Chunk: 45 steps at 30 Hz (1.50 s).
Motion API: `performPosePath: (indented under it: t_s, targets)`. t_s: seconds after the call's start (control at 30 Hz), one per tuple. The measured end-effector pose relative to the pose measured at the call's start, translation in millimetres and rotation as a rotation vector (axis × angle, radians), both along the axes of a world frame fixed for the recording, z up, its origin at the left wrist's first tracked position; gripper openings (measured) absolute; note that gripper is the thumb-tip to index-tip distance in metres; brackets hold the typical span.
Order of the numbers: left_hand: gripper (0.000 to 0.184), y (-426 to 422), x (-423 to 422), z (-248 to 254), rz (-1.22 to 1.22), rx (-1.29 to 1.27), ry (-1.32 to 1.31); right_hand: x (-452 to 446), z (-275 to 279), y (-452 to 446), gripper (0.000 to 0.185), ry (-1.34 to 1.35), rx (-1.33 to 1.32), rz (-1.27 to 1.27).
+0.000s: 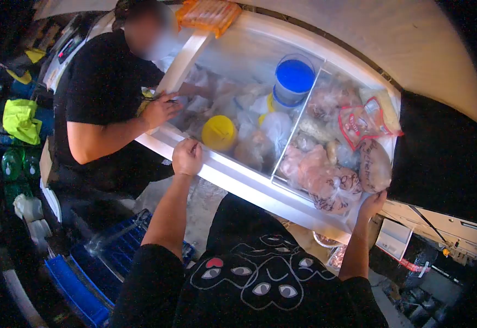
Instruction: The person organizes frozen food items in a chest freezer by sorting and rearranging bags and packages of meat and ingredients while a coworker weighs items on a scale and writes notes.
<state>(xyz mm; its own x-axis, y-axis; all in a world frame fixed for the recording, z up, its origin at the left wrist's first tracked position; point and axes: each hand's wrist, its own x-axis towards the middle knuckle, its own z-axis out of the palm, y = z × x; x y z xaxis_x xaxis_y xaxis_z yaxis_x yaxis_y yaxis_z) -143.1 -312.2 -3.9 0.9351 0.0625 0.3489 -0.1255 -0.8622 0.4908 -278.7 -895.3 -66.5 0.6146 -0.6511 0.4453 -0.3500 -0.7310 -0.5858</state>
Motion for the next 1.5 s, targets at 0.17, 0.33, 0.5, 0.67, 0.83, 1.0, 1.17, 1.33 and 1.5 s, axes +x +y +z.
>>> performPosePath:
  t_s: [0.17,0.33,0.5,0.67,0.83,1.0,1.17,1.33,1.5]
  targets:
    - [0.006,-1.1,-0.1,0.0,0.013,-0.022,0.021,2.7,5.9,7.6,0.038,-0.033,-0.012,0.016]
    - [0.007,-0.3,0.2,0.5,0.013,0.017,0.035,0.1,1.0,1.3,0.039,-0.036,0.006,0.052]
    - [0.008,-1.2,0.7,1.9,0.005,0.035,0.026,-1.7,-4.1,-0.3,0.040,-0.047,0.023,0.032]
    - [0.007,-0.4,-0.9,0.9,0.014,0.037,0.069,-0.4,-5.3,-0.7,0.042,-0.053,-0.014,0.032]
    - [0.007,1.4,0.2,-3.1,0.003,0.024,0.039,-1.0,-6.7,-2.4,0.040,-0.016,-0.021,0.012]
    - [0.006,4.7,0.7,-5.7,-0.014,0.016,0.025,1.3,-1.3,2.5,0.038,-0.028,0.000,-0.004]
    - [0.006,2.9,1.2,-4.1,0.001,-0.010,0.054,2.2,2.6,2.5,0.037,-0.035,0.010,0.009]
    - [0.007,3.5,0.9,-3.6,0.002,-0.007,0.045,3.1,-4.6,-0.1,0.036,-0.057,-0.058,-0.029]
    - [0.007,2.2,1.3,-2.5,0.003,0.008,0.030,2.5,0.2,1.8,0.037,-0.050,0.045,0.006]
